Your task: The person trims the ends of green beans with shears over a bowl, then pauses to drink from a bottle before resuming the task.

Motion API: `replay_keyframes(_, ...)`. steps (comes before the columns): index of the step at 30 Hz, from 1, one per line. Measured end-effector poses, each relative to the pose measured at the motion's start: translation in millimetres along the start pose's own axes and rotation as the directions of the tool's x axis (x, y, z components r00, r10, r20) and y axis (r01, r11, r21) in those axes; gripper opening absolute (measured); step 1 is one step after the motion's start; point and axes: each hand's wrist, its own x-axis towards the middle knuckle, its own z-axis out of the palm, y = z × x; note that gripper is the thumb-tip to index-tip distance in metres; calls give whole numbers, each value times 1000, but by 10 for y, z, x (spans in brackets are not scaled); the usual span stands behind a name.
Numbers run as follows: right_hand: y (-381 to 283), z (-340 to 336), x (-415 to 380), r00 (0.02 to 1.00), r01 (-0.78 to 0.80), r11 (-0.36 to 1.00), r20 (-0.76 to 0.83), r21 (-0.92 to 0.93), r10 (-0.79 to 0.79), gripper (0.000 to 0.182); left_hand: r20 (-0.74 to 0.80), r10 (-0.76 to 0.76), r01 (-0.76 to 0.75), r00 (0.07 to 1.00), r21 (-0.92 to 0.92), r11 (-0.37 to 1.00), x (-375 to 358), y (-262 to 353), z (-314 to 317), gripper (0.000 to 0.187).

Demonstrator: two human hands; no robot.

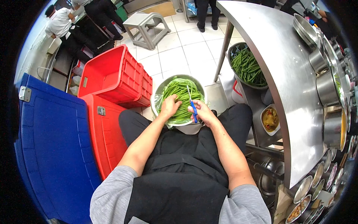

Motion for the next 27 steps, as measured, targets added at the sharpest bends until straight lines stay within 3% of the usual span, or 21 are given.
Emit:
replay_keyframes(2, 8, -4, 10, 1000, -11, 1000, 9, -25, 11, 60, -23, -119, 115, 993, -111, 987, -33, 95, -179, 32)
replay_keyframes(3, 14, 9, 20, 1000, -19, 998, 21, -52, 20, 60, -105, -19, 7, 994, -118, 993, -41, 41, -179, 34)
replay_keyframes(6, -10, 45, 39, 998, -53, 993, 38, -110, 58, 60, -115, -28, 6, 993, -185, 983, -42, -31, -230, 33)
replay_keyframes(10, -60, 97, -2, 998, -52, 991, 38, -121, 57, 57, -16, -93, 89, 996, -191, 978, -43, -6, -356, 34)
replay_keyframes(18, -52, 93, -39, 995, -13, 1000, 103, -6, 13, 61, -65, -129, 107, 989, -278, 955, -92, 137, -403, 29)
replay_keyframes(21, -34, 76, -23, 993, -6, 999, 118, -49, 12, 59, -86, -136, 101, 987, -328, 939, -69, 119, -380, 29)
replay_keyframes(27, -62, 116, -51, 995, 10, 999, 104, -32, -6, 59, -6, -118, 107, 993, -371, 922, -116, 196, -401, 31)
